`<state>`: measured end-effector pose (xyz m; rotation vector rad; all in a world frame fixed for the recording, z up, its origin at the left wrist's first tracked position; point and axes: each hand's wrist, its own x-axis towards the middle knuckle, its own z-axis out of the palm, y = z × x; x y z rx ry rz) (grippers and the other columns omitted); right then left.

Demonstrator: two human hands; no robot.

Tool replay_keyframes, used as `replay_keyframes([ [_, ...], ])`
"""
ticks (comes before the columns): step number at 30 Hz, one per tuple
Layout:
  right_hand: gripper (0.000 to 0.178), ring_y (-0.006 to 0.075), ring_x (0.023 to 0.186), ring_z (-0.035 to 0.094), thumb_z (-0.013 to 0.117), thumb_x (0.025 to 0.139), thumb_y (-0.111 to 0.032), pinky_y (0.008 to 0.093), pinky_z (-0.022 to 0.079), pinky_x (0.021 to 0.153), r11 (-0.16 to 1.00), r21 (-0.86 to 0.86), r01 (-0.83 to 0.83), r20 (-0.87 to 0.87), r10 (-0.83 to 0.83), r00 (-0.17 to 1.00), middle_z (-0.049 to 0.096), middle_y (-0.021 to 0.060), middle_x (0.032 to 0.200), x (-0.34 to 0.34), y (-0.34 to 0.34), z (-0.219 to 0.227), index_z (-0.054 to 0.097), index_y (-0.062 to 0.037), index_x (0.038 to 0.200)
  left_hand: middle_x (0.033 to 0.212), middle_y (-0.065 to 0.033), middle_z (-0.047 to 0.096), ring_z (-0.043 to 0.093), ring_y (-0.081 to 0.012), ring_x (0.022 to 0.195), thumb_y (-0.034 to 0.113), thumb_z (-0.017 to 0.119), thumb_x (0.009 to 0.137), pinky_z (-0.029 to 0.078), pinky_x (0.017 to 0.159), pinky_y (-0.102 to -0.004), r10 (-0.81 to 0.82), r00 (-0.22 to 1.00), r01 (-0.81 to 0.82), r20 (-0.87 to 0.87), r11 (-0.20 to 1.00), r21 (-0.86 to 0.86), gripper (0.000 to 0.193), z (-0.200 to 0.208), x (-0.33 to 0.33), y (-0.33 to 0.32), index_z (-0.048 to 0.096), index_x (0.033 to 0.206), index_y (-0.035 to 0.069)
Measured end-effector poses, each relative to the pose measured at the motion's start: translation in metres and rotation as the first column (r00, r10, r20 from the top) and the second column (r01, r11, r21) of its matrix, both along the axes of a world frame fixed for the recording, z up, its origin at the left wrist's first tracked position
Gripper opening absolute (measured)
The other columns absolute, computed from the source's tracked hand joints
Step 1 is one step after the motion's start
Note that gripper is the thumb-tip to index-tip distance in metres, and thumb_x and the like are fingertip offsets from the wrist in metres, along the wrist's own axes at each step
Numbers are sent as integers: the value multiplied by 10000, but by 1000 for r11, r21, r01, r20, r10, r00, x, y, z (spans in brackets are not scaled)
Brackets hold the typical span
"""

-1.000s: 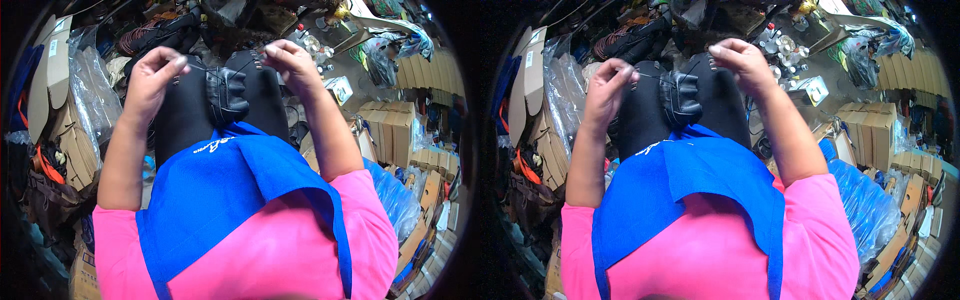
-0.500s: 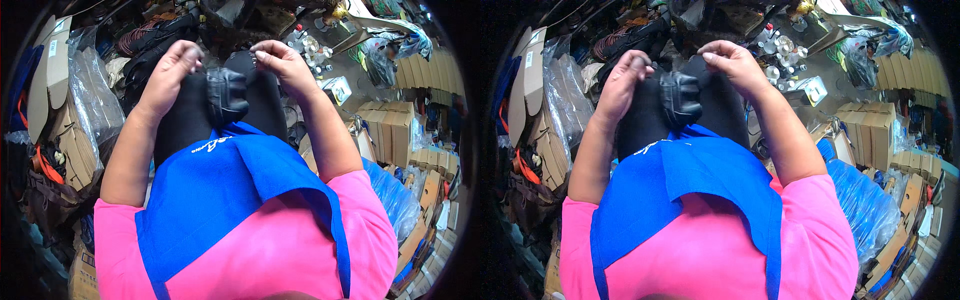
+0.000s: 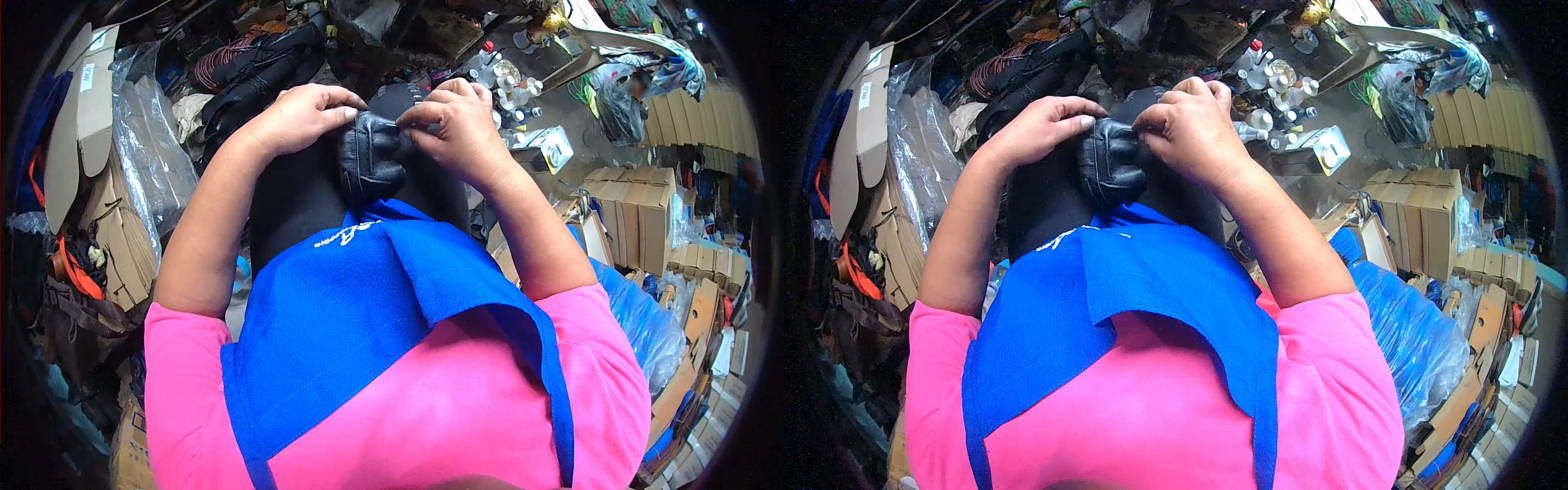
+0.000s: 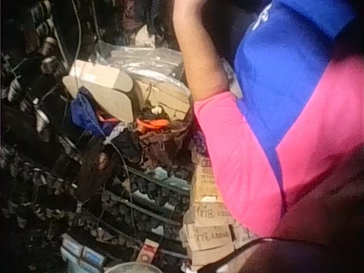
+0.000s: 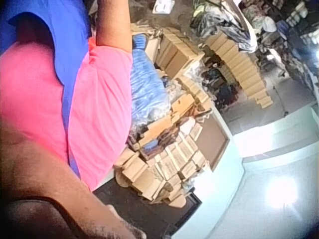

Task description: Manually stitching components of a black shoe and using scissors to trim excess thread.

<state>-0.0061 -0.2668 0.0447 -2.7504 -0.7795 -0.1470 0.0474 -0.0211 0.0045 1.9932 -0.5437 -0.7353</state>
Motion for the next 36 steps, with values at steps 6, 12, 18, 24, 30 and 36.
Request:
replay_keyframes([
  [6, 125, 216, 997, 533, 707, 723, -257, 464, 311, 942, 997, 70, -20, -18, 21, 1000, 643, -21, 823, 3, 3, -5, 741, -235, 841, 1072, -66, 656, 574, -119, 984, 120, 568, 919, 447, 922, -280, -50, 999, 50, -15, 999, 4, 318, 5, 2, -2, 588, 1202, -22],
  [12, 132, 225, 988, 535, 706, 720, -267, 458, 316, 926, 999, 34, -19, -53, 21, 998, 643, -20, 823, 5, 4, -3, 742, -229, 841, 1055, -69, 660, 578, -118, 970, 115, 587, 906, 452, 912, -277, -110, 994, 110, 1, 994, 10, 308, 12, 4, -4, 598, 1185, -15],
  [18, 130, 222, 998, 520, 721, 761, -206, 358, 355, 917, 987, 158, 39, -327, 15, 945, 647, -9, 843, 13, 3, -14, 736, -187, 889, 834, -4, 611, 525, -75, 784, 119, 636, 863, 450, 731, -250, -88, 996, 88, -11, 996, -23, 251, 10, 5, -7, 630, 1083, -2],
  [24, 146, 163, 875, 548, 716, 788, -178, 321, 406, 874, 911, 410, 45, -444, 157, 882, 677, -2, 862, 23, -7, -37, 735, -130, 924, 758, -24, 626, 557, -101, 723, 100, 710, 796, 467, 687, -271, -50, 999, 52, 21, 994, -100, 223, 3, 5, -11, 647, 999, 33],
  [30, 116, 179, 863, 556, 740, 766, -193, 327, 407, 815, 930, 362, 65, -321, 59, 945, 671, -18, 786, 14, 12, -40, 723, -127, 860, 720, 46, 460, 421, -67, 691, 91, 687, 788, 381, 616, -240, -38, 999, 39, 6, 995, -92, 212, -2, 7, -14, 633, 986, 35],
  [36, 148, 183, 913, 534, 723, 776, -234, 366, 335, 894, 946, 324, -6, -246, 90, 965, 645, -39, 841, 9, 3, -35, 725, -213, 923, 875, -2, 504, 509, -103, 843, 82, 562, 890, 457, 709, -252, 266, 959, -234, 94, 936, -261, 266, 10, -16, 6, 596, 1150, 38],
])
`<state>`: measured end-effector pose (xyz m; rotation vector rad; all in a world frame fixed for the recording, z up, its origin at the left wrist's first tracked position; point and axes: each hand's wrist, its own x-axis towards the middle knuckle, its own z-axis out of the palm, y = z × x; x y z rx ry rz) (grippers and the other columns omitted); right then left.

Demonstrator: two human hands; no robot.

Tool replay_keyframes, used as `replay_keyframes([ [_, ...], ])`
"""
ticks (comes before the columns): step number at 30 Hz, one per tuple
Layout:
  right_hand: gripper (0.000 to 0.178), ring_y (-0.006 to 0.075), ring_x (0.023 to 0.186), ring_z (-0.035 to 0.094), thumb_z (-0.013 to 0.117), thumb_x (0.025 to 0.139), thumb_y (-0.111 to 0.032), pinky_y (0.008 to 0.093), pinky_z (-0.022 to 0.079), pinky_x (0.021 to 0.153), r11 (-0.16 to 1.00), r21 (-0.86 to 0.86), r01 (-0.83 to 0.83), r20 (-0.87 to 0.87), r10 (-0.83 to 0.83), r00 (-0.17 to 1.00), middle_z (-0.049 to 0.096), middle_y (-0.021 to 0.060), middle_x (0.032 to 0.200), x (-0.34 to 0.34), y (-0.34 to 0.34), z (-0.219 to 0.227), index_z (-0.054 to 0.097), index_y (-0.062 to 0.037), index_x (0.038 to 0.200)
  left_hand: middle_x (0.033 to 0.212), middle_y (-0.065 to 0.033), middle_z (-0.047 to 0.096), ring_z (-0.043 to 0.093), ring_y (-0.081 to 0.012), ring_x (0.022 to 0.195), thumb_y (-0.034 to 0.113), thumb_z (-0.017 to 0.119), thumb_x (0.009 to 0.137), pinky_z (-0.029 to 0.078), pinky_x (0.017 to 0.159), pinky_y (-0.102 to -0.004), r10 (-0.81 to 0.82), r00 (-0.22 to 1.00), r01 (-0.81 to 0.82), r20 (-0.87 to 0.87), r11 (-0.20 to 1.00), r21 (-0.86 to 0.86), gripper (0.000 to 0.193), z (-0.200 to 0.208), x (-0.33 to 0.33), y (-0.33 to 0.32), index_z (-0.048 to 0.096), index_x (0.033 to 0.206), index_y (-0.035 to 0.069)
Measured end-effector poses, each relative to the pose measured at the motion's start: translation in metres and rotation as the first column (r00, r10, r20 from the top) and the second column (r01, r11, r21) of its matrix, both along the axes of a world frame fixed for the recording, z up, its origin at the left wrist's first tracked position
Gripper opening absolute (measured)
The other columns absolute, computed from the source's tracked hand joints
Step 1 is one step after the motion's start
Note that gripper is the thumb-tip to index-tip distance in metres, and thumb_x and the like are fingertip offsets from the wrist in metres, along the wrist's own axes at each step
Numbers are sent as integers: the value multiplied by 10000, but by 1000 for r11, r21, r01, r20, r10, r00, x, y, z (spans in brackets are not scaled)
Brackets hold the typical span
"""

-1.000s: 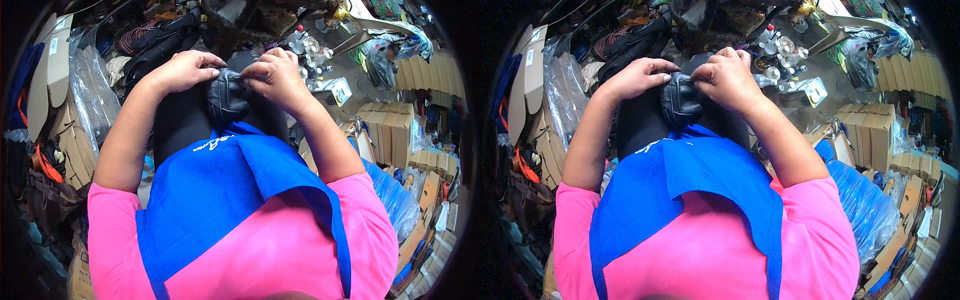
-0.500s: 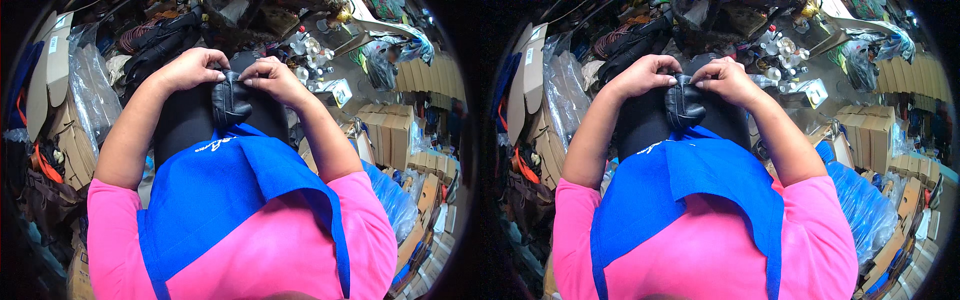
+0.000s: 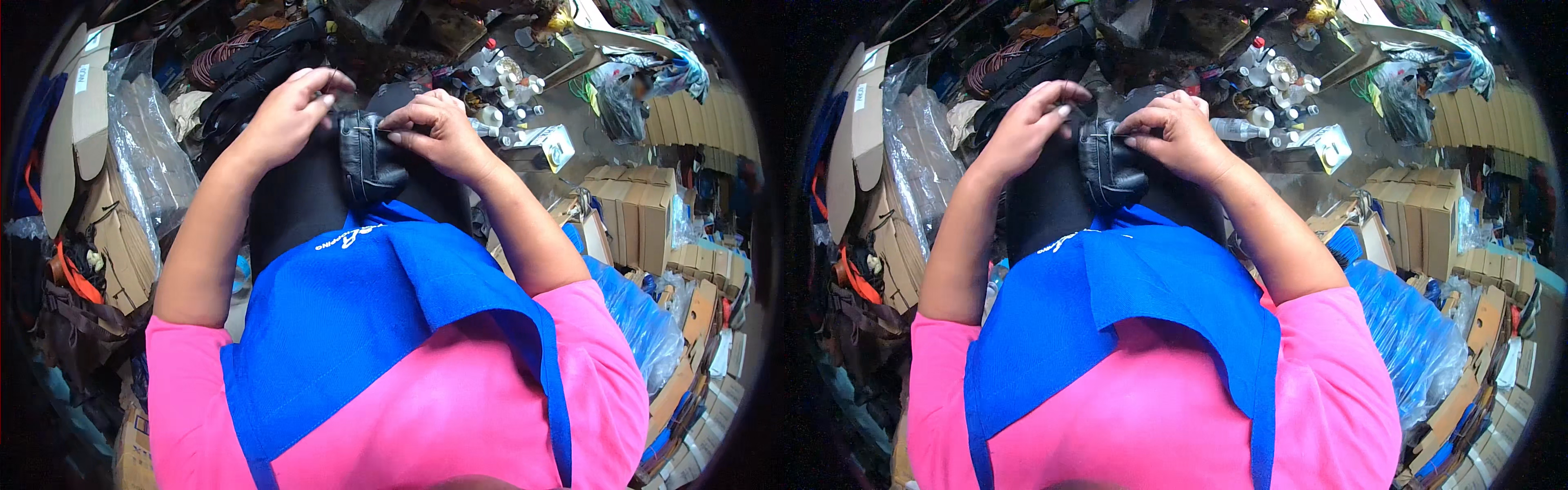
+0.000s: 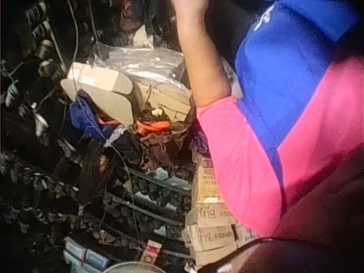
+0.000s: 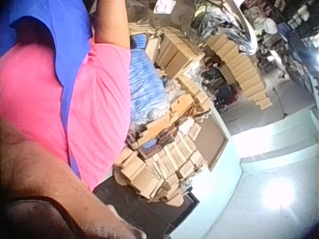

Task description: Manually stitching components of a black shoe and using scissors to trim excess thread.

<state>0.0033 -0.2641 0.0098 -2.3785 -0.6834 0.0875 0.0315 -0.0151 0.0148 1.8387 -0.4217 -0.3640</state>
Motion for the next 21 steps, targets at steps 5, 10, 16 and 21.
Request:
replay_keyframes([
  [5, 162, 198, 923, 525, 682, 820, -187, 348, 366, 894, 998, -23, -53, -25, 53, 998, 645, -19, 891, 4, -5, 2, 723, -202, 976, 815, -33, 544, 557, -120, 694, -34, 648, 781, 481, 684, -264, 36, 982, -71, 185, 981, 182, 254, 12, -26, 2, 675, 1024, 34],
  [10, 180, 219, 1000, 520, 663, 834, -218, 395, 307, 932, 998, -31, -53, -117, 49, 992, 631, -7, 918, 10, -6, 0, 722, -299, 983, 799, -58, 574, 582, -163, 711, -17, 683, 745, 471, 660, -282, -22, 949, -47, 315, 976, 213, 176, 8, -25, 5, 705, 911, 41],
  [16, 168, 219, 996, 519, 659, 843, -228, 401, 310, 940, 998, -14, -57, -139, 55, 989, 633, -11, 925, 12, -8, -4, 724, -299, 981, 754, -52, 503, 539, -172, 693, -9, 685, 744, 447, 638, -297, -61, 945, -36, 322, 957, 289, 177, 11, -23, 3, 708, 908, 56],
  [21, 162, 213, 995, 517, 654, 846, -233, 396, 310, 938, 998, -17, -60, -165, 56, 985, 637, -11, 931, 13, -7, -1, 729, -300, 973, 742, -66, 470, 523, -197, 697, -17, 674, 740, 438, 641, -311, -82, 927, -37, 365, 951, 306, 184, 14, -23, 2, 708, 898, 71],
])
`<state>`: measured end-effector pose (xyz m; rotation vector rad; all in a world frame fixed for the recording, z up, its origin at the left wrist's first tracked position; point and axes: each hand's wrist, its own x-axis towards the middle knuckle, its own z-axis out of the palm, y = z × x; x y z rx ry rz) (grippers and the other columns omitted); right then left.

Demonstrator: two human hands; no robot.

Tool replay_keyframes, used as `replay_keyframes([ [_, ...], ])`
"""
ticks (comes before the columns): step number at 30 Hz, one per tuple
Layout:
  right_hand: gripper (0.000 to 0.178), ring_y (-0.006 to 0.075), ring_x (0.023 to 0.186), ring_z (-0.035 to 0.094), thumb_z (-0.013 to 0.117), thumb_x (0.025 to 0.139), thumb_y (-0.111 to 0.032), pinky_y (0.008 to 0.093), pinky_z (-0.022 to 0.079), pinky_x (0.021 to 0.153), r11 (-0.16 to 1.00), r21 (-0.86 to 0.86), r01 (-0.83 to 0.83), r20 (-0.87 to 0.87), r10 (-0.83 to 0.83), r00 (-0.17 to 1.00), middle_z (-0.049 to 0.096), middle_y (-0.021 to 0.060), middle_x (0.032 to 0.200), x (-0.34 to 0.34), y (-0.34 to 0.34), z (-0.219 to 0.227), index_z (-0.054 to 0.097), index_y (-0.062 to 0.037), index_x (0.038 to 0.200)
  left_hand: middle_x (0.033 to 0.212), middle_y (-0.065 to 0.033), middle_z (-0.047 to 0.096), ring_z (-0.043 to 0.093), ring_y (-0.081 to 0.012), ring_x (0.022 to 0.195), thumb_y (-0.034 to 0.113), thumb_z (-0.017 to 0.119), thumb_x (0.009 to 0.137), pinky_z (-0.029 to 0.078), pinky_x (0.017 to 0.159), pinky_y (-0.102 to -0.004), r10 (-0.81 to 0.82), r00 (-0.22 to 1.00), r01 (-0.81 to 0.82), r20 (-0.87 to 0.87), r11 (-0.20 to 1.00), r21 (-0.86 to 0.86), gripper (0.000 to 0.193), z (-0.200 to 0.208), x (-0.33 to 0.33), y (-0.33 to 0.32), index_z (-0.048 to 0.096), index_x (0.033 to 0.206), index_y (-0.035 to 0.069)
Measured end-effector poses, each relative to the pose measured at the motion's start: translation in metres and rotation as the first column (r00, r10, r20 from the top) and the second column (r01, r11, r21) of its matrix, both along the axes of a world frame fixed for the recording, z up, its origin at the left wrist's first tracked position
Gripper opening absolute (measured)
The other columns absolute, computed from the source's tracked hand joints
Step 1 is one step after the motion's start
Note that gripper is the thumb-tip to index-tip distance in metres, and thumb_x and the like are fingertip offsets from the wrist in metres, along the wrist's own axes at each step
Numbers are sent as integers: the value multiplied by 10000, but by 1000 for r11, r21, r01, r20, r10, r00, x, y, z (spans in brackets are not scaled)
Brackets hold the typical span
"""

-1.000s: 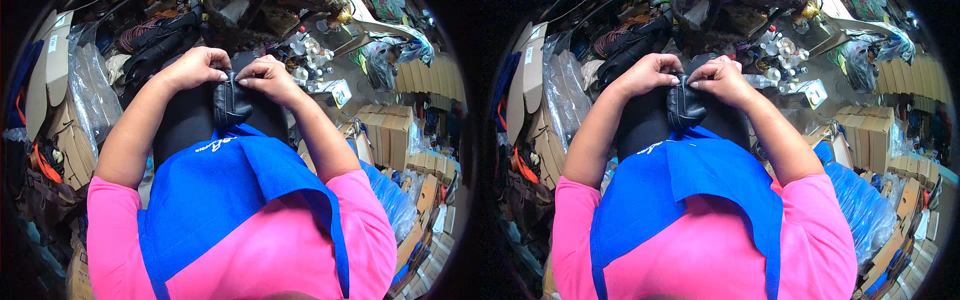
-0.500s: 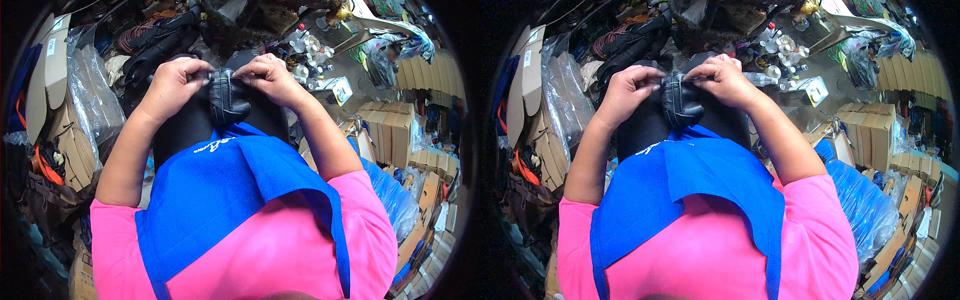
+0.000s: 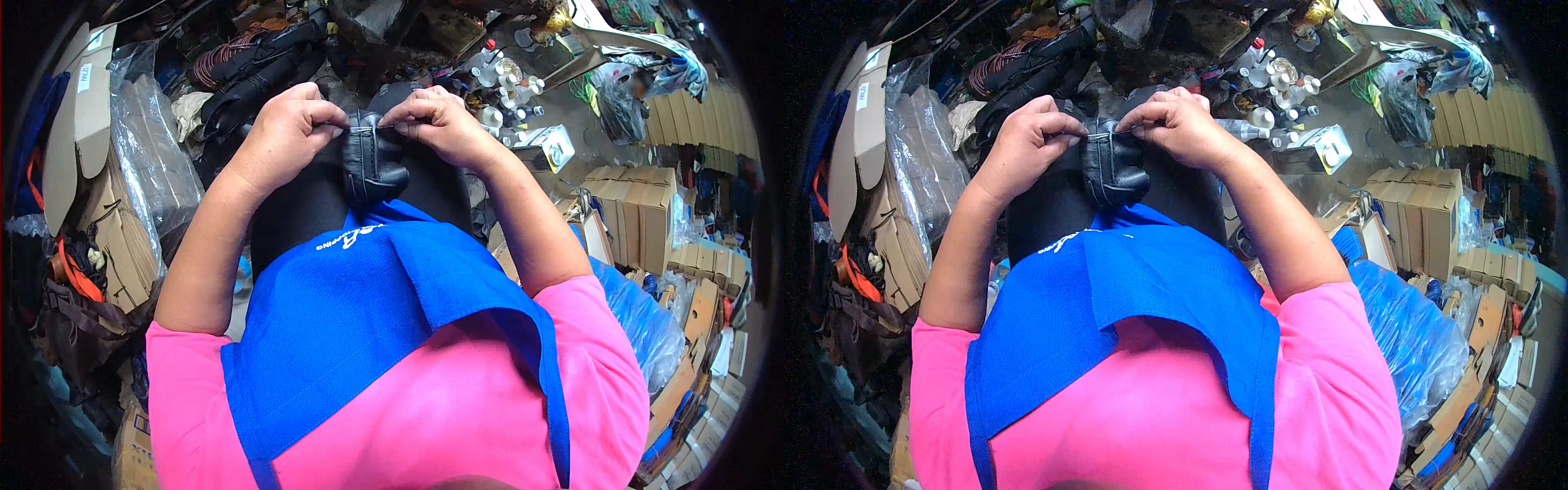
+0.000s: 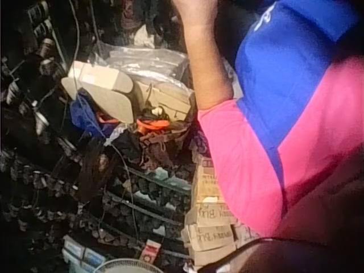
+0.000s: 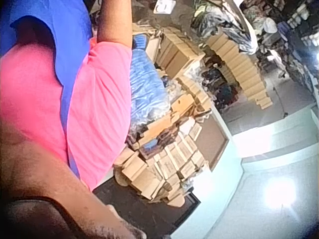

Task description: Manually stitching components of a black shoe and using scissors to trim excess thread.

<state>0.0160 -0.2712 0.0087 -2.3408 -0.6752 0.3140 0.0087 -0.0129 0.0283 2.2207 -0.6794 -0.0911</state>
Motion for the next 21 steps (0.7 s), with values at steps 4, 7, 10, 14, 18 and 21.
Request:
replay_keyframes([
  [4, 146, 188, 927, 547, 659, 838, -173, 338, 371, 899, 999, -23, -23, 74, 25, 997, 670, -8, 924, 0, 1, 3, 725, -181, 968, 744, -78, 474, 531, -220, 700, -16, 671, 738, 443, 644, -320, -12, 1000, 12, 16, 1000, 14, 174, 2, 1, -1, 702, 886, 70],
  [7, 151, 188, 909, 545, 660, 836, -173, 335, 366, 904, 999, -10, -33, 50, 33, 998, 665, -8, 902, 2, 0, 3, 727, -178, 972, 755, -86, 489, 545, -232, 713, -15, 668, 738, 450, 649, -324, -21, 998, 18, 51, 998, 54, 165, 4, 1, -4, 697, 880, 64],
  [10, 161, 182, 905, 540, 666, 830, -168, 331, 363, 912, 999, 13, -40, 36, 39, 999, 654, -7, 876, 2, -1, 3, 730, -175, 978, 773, -87, 509, 557, -240, 727, -9, 677, 733, 460, 659, -327, -50, 995, 44, 88, 997, 67, 152, 1, 2, -6, 694, 868, 59],
  [14, 178, 177, 907, 537, 675, 823, -173, 330, 370, 912, 998, 48, -36, -4, 36, 999, 644, -9, 858, 3, -5, -2, 735, -179, 991, 783, -49, 516, 553, -189, 750, -8, 686, 737, 460, 689, -294, -105, 994, 105, 37, 994, 4, 218, -12, 7, 4, 718, 929, 90],
  [18, 196, 178, 914, 538, 688, 817, -188, 329, 385, 905, 999, 19, -26, 14, 26, 1000, 644, -7, 858, 3, -1, -1, 737, -187, 1007, 795, -19, 528, 541, -145, 785, -29, 673, 750, 453, 739, -255, -112, 985, 100, -135, 991, -93, 273, -21, 12, 10, 730, 980, 105],
  [21, 205, 180, 926, 540, 699, 809, -203, 328, 393, 899, 999, 28, -27, 23, 26, 999, 651, -5, 864, 6, 3, -3, 738, -189, 1009, 819, -25, 575, 551, -148, 805, -28, 670, 750, 458, 761, -263, -104, 981, 83, -161, 987, -135, 241, -30, 17, 9, 726, 959, 79],
])
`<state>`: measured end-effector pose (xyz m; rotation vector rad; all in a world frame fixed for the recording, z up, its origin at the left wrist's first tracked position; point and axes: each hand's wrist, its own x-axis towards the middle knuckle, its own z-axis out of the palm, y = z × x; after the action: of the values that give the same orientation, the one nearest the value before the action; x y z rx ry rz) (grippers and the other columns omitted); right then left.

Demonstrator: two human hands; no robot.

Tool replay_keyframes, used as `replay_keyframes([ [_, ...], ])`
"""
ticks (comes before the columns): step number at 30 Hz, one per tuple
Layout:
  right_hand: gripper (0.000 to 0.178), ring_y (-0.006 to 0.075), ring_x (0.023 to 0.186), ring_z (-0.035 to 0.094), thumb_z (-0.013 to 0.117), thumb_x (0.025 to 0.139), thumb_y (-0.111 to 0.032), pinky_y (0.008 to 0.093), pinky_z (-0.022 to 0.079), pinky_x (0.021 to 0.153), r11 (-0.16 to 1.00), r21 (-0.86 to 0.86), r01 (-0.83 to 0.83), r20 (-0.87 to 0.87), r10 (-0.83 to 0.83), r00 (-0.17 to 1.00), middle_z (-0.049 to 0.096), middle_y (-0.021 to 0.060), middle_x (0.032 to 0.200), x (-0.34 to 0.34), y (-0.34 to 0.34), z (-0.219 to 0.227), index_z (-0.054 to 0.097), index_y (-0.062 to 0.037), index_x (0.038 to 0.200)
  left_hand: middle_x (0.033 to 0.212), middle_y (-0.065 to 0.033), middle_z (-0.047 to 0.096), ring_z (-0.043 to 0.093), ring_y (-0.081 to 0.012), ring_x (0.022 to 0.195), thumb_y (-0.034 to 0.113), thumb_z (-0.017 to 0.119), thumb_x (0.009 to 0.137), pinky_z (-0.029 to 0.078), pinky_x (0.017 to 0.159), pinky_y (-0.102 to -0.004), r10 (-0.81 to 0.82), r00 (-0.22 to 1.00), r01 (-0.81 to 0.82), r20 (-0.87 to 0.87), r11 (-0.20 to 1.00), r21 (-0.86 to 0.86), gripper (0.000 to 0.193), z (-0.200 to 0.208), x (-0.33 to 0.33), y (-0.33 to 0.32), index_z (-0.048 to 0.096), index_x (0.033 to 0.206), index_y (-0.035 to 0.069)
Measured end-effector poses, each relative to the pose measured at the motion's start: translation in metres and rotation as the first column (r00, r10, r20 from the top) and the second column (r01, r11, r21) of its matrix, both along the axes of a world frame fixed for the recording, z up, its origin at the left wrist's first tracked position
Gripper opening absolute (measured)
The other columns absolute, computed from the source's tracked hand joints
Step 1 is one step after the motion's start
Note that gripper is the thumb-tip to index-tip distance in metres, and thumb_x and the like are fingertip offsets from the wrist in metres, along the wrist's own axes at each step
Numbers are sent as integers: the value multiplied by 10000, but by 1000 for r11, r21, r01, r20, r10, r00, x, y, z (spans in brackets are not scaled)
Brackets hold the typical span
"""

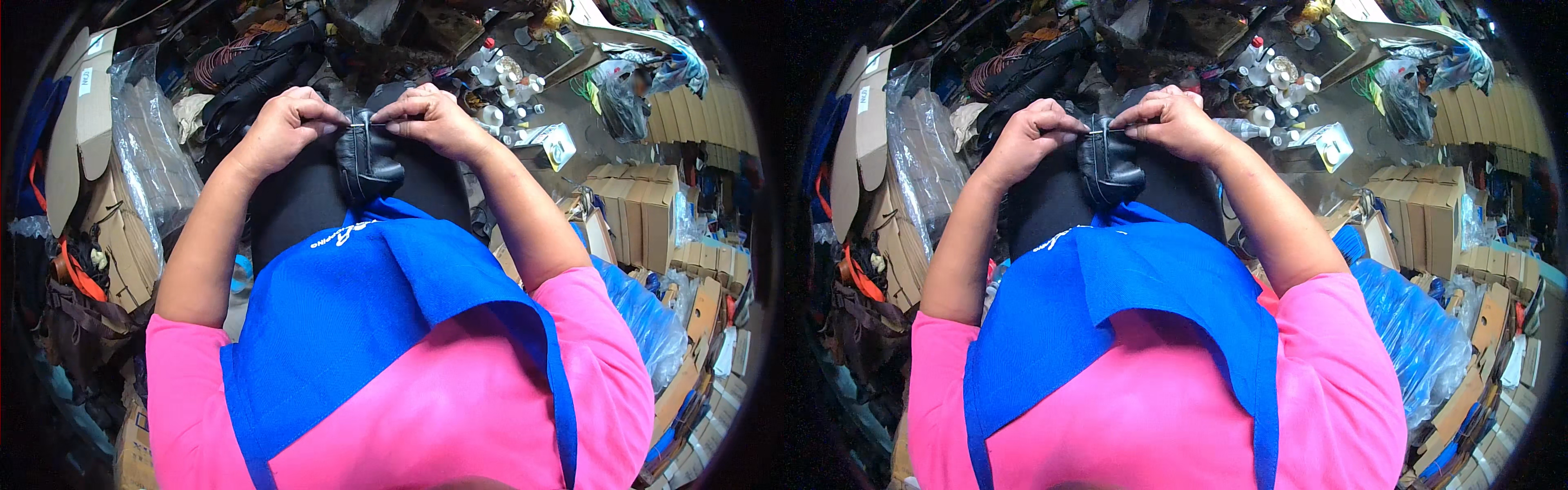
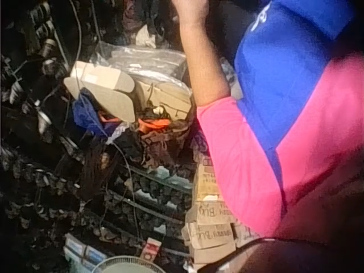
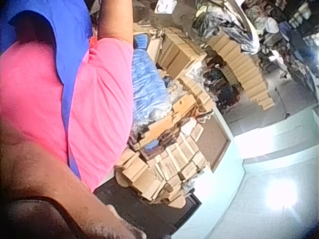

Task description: Manually stitching components of a black shoe and using scissors to trim excess thread.

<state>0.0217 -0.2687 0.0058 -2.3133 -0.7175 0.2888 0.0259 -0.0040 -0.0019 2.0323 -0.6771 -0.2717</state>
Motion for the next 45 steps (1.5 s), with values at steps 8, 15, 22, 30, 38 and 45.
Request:
replay_keyframes([
  [8, 192, 179, 879, 576, 735, 780, -207, 325, 422, 868, 992, 52, 115, -47, -112, 993, 676, -1, 862, -5, 10, -6, 734, -143, 961, 874, -63, 645, 593, -165, 866, 32, 712, 736, 473, 777, -291, 141, 989, -142, -49, 990, -13, 186, -1, -9, -17, 702, 921, 42],
  [15, 373, 136, 947, 583, 734, 777, -115, 279, 461, 857, 987, 134, 88, -256, -51, 965, 632, 32, 949, -5, -19, 13, 669, -101, 1144, 913, -79, 658, 600, -191, 894, 37, 713, 739, 471, 809, -307, 149, 989, -149, 21, 989, 17, 235, 2, -15, -12, 692, 973, 36],
  [22, 304, 191, 904, 606, 782, 719, -180, 318, 473, 844, 955, 222, 198, -93, -182, 979, 637, 51, 922, -13, -16, 15, 710, -129, 1009, 919, -74, 660, 596, -193, 904, 25, 710, 736, 463, 839, -303, 155, 988, -154, 17, 987, -41, 218, 5, -23, -7, 699, 954, 29],
  [30, 133, 215, 800, 588, 776, 720, -196, 344, 470, 724, 989, 52, 140, 180, -147, 973, 641, 37, 775, -13, 4, -6, 714, -108, 798, 821, -69, 671, 603, -190, 800, 62, 738, 704, 494, 735, -309, 248, 968, -247, 27, 968, -44, 191, 0, -26, -12, 708, 892, 51],
  [38, 147, 196, 901, 553, 748, 724, -303, 370, 319, 845, 976, 34, 217, 190, -220, 957, 625, -16, 803, -18, 12, -18, 705, -168, 762, 782, -81, 672, 615, -188, 768, 64, 734, 702, 502, 708, -306, 316, 946, -321, -69, 942, -96, 185, -7, -26, -20, 708, 885, 46],
  [45, 163, 205, 807, 583, 776, 715, -271, 352, 414, 773, 955, 176, 239, 32, -248, 968, 648, 21, 794, -13, 12, -19, 718, -132, 776, 851, -47, 616, 601, -140, 798, 52, 733, 737, 485, 738, -273, 258, 965, -259, -35, 965, -30, 193, 6, -22, -30, 699, 927, 40],
])
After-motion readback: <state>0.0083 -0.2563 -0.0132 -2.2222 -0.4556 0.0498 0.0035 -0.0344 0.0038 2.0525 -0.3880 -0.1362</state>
